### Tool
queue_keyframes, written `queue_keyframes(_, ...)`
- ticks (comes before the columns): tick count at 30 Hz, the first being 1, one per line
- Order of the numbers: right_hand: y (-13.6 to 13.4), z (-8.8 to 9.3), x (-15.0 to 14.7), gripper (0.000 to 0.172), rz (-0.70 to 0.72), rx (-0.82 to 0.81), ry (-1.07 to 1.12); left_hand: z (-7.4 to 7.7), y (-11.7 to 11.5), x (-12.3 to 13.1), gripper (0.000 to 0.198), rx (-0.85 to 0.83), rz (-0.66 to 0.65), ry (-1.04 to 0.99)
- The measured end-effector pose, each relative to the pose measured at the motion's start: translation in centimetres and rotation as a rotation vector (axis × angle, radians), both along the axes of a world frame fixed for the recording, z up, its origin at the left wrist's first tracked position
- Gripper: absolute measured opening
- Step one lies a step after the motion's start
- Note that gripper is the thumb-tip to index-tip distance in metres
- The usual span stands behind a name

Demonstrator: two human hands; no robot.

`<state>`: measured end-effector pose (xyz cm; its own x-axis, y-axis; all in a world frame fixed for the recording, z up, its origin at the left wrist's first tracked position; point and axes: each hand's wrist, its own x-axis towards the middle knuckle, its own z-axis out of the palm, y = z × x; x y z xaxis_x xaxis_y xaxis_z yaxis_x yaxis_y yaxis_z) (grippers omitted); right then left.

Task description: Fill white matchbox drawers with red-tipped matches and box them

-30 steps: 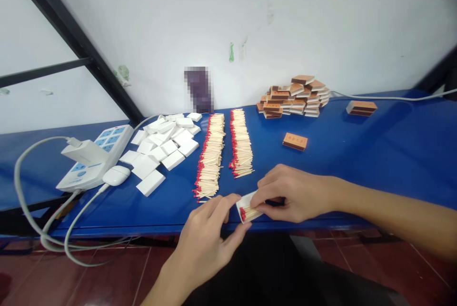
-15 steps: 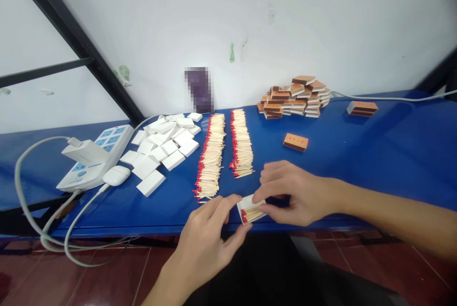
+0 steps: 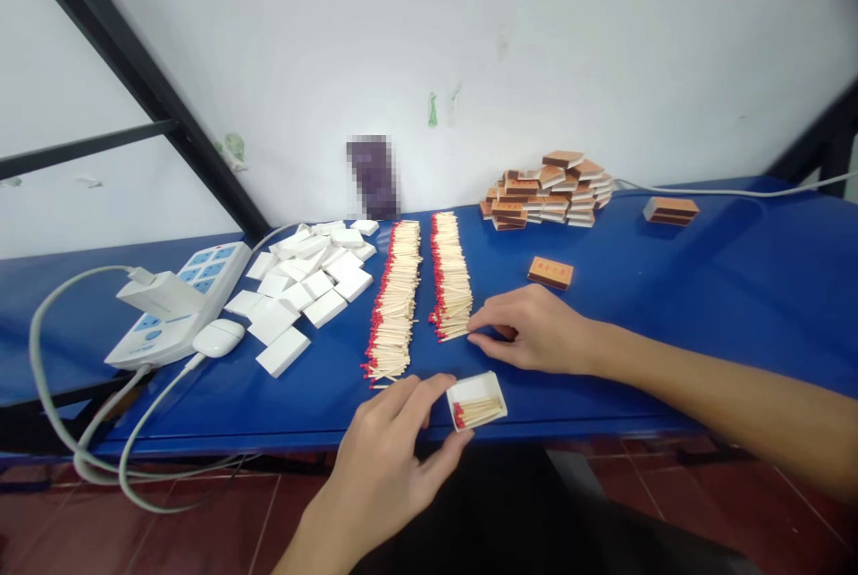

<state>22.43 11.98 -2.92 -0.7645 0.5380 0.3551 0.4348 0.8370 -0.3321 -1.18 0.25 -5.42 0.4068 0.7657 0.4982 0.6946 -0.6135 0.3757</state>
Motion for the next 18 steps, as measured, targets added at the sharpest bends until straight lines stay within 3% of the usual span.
queue_keyframes(5, -0.07, -0.03, -0.01, 0.026, 0.07, 0.036, -0.073, -0.16, -0.11, -0.03, 0.026, 0.001, 0.005, -0.01)
queue_keyframes(18, 0.44, -0.5, 0.48, 0.023, 0.036, 0.054, -0.083, -0.31, -0.03, -0.08, 0.028, 0.02, 0.006, 0.004)
